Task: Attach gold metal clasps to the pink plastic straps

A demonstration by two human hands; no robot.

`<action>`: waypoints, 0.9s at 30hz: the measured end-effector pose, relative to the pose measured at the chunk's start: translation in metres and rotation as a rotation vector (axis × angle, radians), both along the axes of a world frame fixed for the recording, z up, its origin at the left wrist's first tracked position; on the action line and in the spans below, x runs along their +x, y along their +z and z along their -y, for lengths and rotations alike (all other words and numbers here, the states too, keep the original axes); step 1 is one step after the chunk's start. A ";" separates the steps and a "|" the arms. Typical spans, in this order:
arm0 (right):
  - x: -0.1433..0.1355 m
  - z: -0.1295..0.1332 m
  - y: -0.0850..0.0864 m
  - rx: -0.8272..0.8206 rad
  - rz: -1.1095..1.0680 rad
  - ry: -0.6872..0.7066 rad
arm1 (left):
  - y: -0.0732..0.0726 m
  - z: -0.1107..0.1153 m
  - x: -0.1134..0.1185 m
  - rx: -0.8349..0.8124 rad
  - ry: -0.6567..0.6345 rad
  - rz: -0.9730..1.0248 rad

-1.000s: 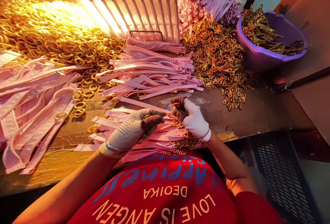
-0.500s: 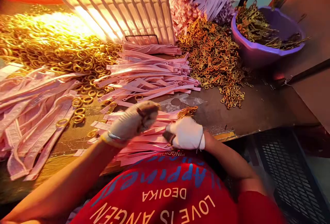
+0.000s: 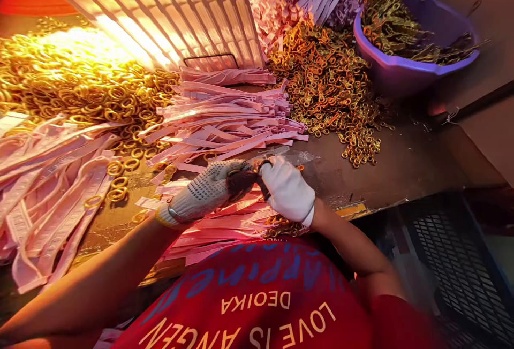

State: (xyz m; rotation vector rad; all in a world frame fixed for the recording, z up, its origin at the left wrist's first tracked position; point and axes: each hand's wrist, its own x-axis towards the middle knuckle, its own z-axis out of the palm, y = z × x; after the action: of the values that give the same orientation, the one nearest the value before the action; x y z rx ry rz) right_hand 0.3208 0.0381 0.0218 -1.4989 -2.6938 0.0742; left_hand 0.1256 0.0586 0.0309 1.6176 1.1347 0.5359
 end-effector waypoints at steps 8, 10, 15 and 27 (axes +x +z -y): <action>-0.015 -0.006 0.009 -0.229 -0.013 0.138 | -0.017 0.013 -0.012 -0.269 0.144 0.225; -0.021 -0.013 0.005 -0.292 -0.113 0.099 | -0.018 0.019 -0.019 -0.402 0.272 0.371; -0.057 -0.056 -0.007 -0.169 -0.071 0.088 | -0.013 0.029 -0.056 -0.699 0.685 0.825; -0.093 -0.090 -0.006 0.097 0.268 0.323 | -0.008 0.056 -0.102 -0.801 0.896 1.282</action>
State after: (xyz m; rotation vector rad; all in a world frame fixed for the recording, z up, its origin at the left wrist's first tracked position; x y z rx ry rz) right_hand 0.2278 0.1283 0.0162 -1.1057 -3.0757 -0.2582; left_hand 0.0237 0.0022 0.0234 -0.1387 0.7730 1.2249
